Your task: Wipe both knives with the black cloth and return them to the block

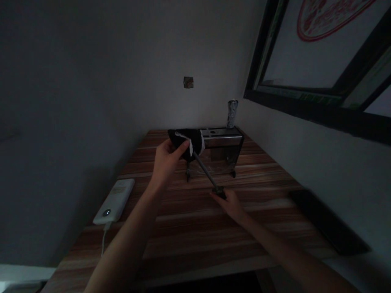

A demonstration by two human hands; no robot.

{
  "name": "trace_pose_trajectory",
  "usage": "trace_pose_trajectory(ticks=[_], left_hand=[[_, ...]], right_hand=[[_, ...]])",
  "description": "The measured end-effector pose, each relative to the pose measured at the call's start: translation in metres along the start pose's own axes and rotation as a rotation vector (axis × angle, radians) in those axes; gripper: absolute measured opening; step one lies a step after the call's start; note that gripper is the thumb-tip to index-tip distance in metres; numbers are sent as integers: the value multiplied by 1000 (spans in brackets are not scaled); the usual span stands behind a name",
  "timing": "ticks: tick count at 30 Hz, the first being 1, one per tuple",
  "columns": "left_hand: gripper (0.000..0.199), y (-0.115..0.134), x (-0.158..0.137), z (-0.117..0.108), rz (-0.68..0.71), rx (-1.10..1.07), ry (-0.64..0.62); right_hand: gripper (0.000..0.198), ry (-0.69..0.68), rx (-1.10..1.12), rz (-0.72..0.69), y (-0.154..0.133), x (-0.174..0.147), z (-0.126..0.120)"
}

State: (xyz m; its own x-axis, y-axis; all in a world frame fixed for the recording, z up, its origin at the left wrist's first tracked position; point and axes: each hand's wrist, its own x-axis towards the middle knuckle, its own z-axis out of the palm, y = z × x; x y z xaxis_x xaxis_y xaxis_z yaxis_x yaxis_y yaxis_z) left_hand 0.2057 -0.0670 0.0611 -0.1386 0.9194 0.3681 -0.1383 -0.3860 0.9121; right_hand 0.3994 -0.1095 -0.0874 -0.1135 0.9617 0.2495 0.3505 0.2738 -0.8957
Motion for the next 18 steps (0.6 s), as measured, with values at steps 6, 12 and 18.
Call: trace_pose_trajectory(ticks=[6,12,18], left_hand=[[35,-1,-4,7,23,59,-44],[30,-3,-11,16,20,92,-98],[27,-8,-16,23,12,178,-176]], right_hand=[[33,10,21,28,3,-1,0],[34,22,20,70,-2,-1,-1],[38,-19,62,172,-8,-2,-3]])
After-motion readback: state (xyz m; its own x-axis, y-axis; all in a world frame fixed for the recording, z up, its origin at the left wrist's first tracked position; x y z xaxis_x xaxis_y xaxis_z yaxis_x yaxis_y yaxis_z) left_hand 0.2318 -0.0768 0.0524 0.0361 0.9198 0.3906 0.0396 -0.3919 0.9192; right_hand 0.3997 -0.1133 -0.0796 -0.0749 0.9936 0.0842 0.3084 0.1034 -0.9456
